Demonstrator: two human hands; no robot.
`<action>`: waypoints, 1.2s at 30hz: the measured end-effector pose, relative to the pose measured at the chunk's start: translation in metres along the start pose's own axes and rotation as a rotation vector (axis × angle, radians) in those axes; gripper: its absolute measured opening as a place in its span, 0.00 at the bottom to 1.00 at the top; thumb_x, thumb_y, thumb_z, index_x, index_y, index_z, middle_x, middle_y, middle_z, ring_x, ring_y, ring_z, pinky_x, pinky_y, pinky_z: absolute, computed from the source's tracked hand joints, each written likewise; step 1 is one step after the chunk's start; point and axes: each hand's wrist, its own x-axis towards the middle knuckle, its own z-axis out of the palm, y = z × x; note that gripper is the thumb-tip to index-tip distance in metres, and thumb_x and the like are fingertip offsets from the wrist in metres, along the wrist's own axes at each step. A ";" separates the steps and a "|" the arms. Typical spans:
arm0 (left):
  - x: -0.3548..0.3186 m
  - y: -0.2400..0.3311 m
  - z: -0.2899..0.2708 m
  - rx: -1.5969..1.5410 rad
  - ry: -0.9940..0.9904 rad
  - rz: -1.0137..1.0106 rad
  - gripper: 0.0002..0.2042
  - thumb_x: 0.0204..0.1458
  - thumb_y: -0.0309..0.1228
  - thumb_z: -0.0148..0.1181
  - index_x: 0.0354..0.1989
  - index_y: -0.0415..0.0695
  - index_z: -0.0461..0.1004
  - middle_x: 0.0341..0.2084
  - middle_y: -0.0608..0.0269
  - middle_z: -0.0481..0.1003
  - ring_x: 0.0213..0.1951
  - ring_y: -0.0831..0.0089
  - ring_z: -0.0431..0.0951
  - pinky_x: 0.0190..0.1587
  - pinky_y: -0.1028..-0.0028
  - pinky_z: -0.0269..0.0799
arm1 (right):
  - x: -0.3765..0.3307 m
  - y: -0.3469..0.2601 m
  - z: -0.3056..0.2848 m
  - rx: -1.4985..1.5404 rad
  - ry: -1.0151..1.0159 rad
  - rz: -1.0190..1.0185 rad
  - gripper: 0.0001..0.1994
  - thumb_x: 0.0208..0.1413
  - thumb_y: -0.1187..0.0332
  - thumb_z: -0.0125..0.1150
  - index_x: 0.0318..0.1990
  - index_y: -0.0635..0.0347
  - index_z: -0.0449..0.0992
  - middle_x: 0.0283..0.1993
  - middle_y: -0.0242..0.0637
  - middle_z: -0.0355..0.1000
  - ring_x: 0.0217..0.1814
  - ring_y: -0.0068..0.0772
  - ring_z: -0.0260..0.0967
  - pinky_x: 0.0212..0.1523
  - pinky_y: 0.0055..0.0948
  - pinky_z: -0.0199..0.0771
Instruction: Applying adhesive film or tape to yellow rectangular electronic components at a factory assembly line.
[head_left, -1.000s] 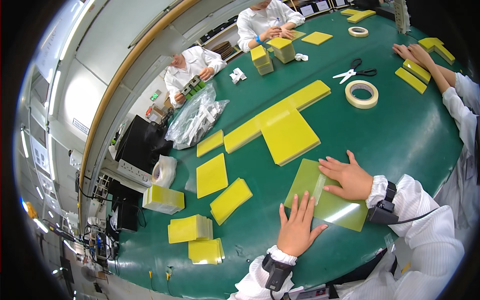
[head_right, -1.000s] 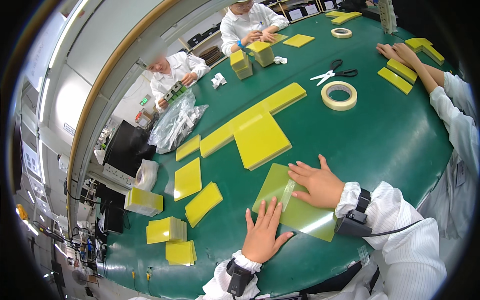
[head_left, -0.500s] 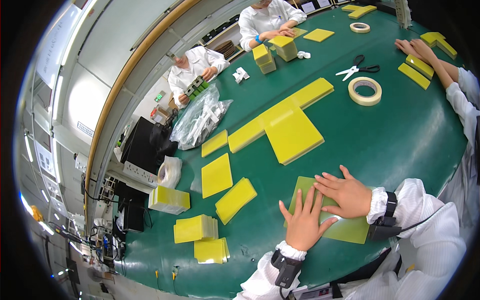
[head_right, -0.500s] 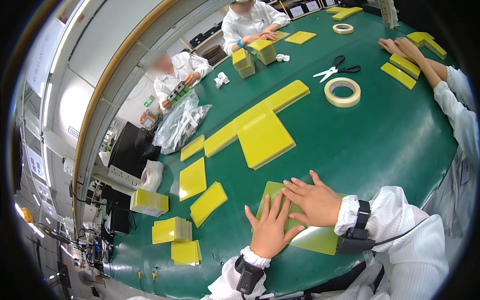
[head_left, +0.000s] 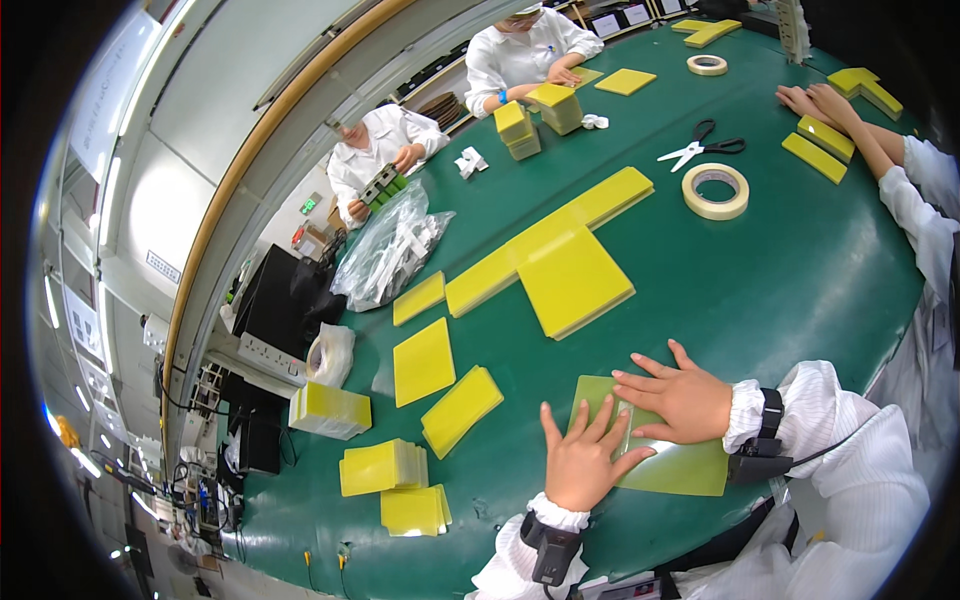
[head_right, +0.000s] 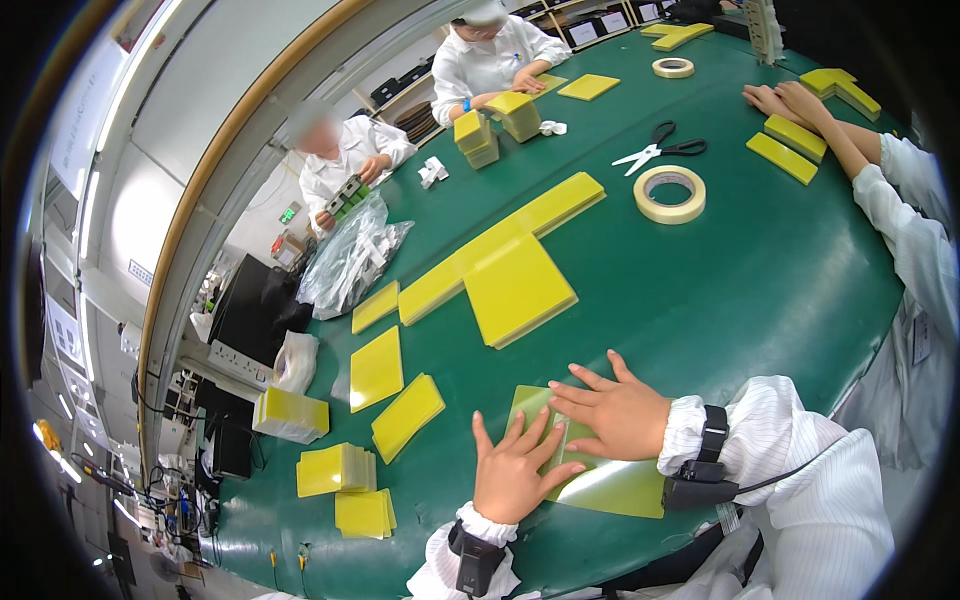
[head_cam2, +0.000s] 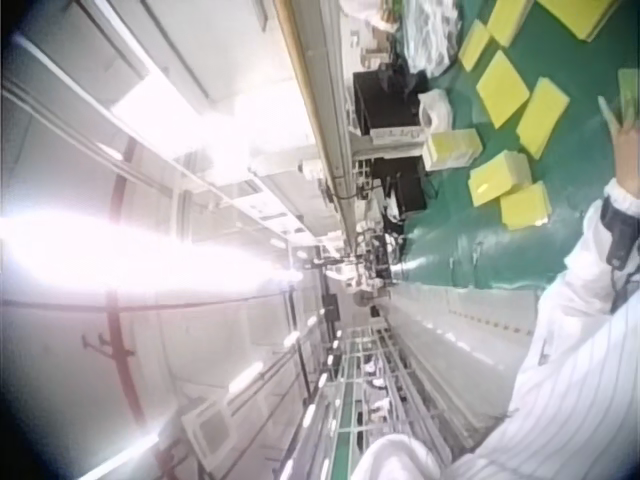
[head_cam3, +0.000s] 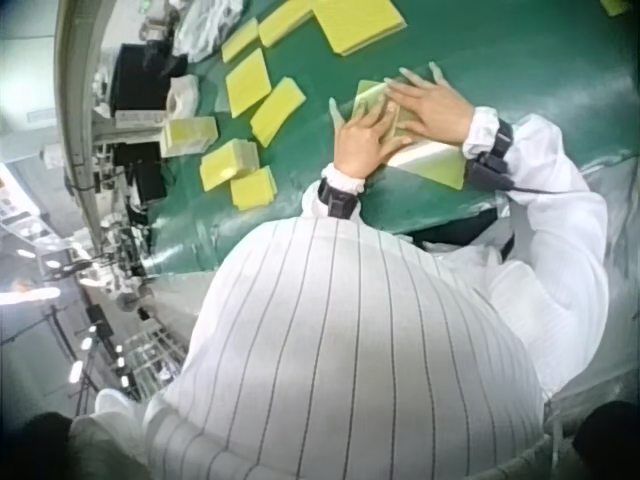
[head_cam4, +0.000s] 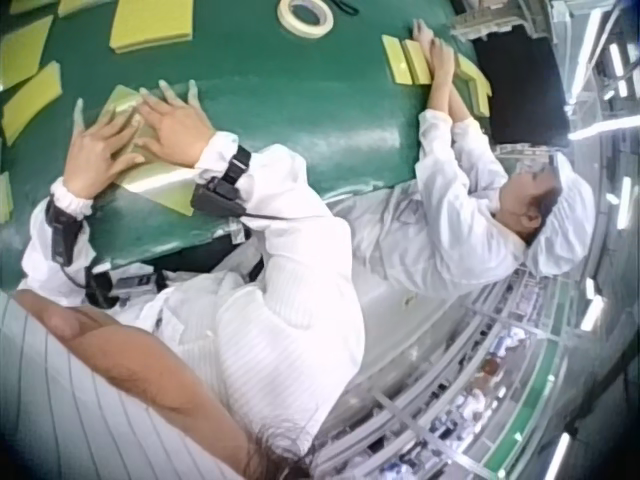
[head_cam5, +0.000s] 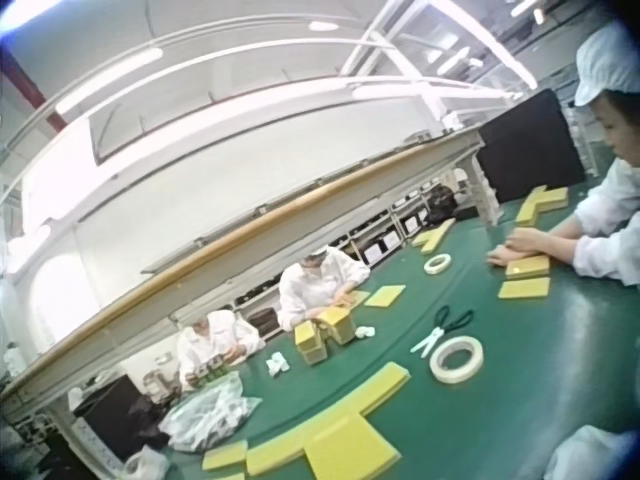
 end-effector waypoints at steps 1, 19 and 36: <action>-0.001 0.001 0.000 0.033 -0.016 -0.006 0.27 0.44 0.57 0.56 0.47 0.50 0.74 0.50 0.61 0.72 0.49 0.56 0.73 0.52 0.29 0.37 | 0.000 0.000 0.000 0.013 -0.015 -0.006 0.28 0.58 0.48 0.44 0.62 0.54 0.59 0.68 0.36 0.49 0.71 0.44 0.41 0.63 0.65 0.36; 0.002 0.013 0.004 0.114 0.022 -0.021 0.33 0.40 0.61 0.55 0.46 0.45 0.74 0.47 0.61 0.72 0.48 0.65 0.72 0.47 0.22 0.35 | 0.001 -0.004 -0.004 0.062 -0.072 0.005 0.28 0.58 0.49 0.45 0.62 0.55 0.57 0.69 0.40 0.47 0.72 0.48 0.37 0.62 0.65 0.40; -0.006 0.009 0.002 0.018 0.166 0.068 0.16 0.41 0.47 0.64 0.33 0.48 0.79 0.35 0.73 0.77 0.43 0.74 0.74 0.53 0.28 0.34 | -0.001 -0.002 -0.001 0.056 -0.102 -0.036 0.30 0.58 0.47 0.44 0.63 0.53 0.56 0.70 0.33 0.45 0.72 0.47 0.35 0.63 0.65 0.39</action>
